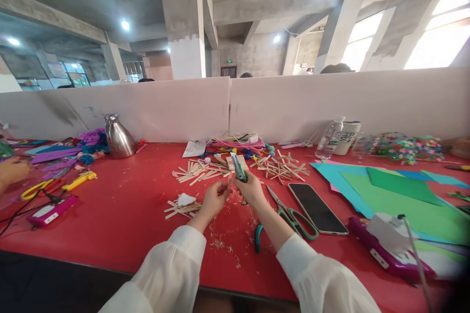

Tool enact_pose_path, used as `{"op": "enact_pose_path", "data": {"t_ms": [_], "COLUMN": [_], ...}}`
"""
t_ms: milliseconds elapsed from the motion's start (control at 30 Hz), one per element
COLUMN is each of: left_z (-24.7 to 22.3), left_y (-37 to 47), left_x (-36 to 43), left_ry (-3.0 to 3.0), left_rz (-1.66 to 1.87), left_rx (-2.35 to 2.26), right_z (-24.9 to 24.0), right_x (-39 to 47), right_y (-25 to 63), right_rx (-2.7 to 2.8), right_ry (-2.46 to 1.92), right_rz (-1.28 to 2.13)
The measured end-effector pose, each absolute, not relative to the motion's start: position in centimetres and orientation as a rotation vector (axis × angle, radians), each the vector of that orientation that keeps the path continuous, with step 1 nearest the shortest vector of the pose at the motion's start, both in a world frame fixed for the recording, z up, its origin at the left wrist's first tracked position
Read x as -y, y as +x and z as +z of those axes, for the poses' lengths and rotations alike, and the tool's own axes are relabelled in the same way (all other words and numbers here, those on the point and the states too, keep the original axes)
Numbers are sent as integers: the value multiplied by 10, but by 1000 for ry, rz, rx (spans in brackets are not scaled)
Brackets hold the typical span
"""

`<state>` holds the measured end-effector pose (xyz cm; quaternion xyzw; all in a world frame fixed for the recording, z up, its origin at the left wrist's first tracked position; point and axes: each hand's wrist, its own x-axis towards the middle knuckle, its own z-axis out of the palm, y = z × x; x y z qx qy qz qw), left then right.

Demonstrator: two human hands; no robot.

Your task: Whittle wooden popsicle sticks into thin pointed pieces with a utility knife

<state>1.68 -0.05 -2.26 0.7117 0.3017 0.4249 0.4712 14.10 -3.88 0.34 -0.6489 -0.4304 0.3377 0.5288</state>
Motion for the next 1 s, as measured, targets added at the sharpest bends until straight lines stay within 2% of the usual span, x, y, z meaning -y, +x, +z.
{"op": "enact_pose_path", "data": {"t_ms": [267,1000], "left_z": [-27,-33], "left_y": [6,8], "left_x": [3,7], "left_ry": [1795,1892], "left_rz": [1058,1070], "left_rx": [-784,-829], "right_z": [-17,-10], "right_x": [40,53], "right_y": [139,127], "right_rx": [1115,1392], "right_ry": [-1556,-1898], "right_rz": [792,454]}}
